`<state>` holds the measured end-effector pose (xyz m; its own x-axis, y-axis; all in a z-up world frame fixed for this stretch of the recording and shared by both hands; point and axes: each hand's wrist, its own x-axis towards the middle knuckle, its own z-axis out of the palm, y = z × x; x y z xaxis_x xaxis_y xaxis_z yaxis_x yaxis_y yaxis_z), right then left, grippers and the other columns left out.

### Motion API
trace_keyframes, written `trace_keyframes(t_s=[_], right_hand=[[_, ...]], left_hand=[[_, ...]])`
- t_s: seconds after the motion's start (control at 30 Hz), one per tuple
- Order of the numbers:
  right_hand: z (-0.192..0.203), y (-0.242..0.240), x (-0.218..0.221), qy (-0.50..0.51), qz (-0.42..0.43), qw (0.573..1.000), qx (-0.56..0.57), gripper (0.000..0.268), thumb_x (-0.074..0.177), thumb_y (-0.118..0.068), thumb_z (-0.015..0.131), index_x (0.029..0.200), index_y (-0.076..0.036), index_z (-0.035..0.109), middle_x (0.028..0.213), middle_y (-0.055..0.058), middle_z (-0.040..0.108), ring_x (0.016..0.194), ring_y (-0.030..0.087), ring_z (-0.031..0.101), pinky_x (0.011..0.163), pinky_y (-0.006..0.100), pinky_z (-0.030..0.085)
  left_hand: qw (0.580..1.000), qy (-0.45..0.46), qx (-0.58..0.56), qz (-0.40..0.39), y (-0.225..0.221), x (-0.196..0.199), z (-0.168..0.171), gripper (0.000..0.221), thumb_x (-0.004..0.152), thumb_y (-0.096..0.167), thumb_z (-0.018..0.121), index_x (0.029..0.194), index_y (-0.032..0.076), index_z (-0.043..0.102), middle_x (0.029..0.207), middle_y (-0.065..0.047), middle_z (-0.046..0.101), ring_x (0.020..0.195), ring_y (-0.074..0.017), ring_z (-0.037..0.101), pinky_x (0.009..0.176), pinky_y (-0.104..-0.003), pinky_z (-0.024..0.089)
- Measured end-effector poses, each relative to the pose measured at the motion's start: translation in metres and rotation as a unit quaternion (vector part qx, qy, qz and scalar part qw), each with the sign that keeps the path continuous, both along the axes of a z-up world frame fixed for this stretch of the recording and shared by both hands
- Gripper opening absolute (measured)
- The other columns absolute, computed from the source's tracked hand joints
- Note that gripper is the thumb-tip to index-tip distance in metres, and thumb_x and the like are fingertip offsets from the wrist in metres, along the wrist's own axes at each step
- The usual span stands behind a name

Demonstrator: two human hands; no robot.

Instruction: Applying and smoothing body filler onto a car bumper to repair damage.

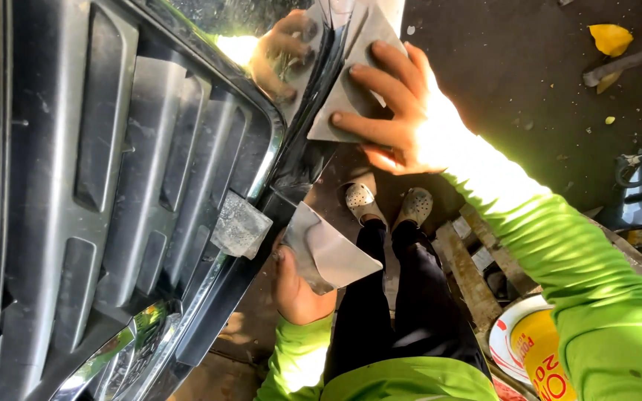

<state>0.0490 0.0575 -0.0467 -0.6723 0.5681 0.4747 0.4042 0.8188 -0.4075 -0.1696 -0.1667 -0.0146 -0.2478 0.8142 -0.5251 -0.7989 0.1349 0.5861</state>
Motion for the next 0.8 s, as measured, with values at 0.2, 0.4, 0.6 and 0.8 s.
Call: trace_keyframes(t_s=[0.2,0.4,0.6,0.8], right_hand=[[-0.013,0.013,-0.007,0.019,0.020,0.999,0.022,0.066,0.074,-0.032,0.091,0.136,-0.018,0.073,0.150,0.025,0.047,0.143,0.053,0.038,0.115,0.072,0.035],[-0.029,-0.017,-0.002,0.005,0.003,1.000,-0.018,0.074,0.072,-0.029,0.092,0.140,-0.016,0.068,0.149,0.026,0.047,0.141,0.053,0.041,0.109,0.069,0.040],[-0.013,0.002,0.009,0.066,0.027,0.997,0.016,0.068,0.079,-0.026,0.091,0.139,-0.011,0.066,0.149,0.028,0.045,0.143,0.053,0.040,0.112,0.073,0.036],[-0.003,0.043,0.009,-0.001,0.034,0.999,0.038,0.068,0.073,-0.027,0.090,0.135,-0.010,0.070,0.147,0.030,0.049,0.142,0.053,0.039,0.111,0.074,0.033]], left_hand=[[0.999,-0.020,0.007,-0.040,0.008,0.009,0.014,0.049,0.106,0.033,0.056,0.142,-0.001,0.051,0.138,-0.017,0.059,0.126,-0.0327,0.058,0.108,-0.050,0.046],[0.997,-0.054,-0.001,-0.054,0.013,0.014,0.017,0.049,0.106,0.032,0.053,0.141,-0.002,0.051,0.139,-0.016,0.059,0.127,-0.0313,0.058,0.108,-0.049,0.046],[0.997,-0.055,0.004,-0.058,0.011,0.012,0.012,0.049,0.107,0.032,0.053,0.141,-0.003,0.051,0.137,-0.017,0.060,0.125,-0.0326,0.059,0.105,-0.049,0.047],[0.997,-0.054,-0.030,-0.049,0.012,0.017,0.011,0.049,0.105,0.031,0.054,0.140,-0.003,0.051,0.136,-0.017,0.060,0.123,-0.0323,0.060,0.104,-0.049,0.048]])
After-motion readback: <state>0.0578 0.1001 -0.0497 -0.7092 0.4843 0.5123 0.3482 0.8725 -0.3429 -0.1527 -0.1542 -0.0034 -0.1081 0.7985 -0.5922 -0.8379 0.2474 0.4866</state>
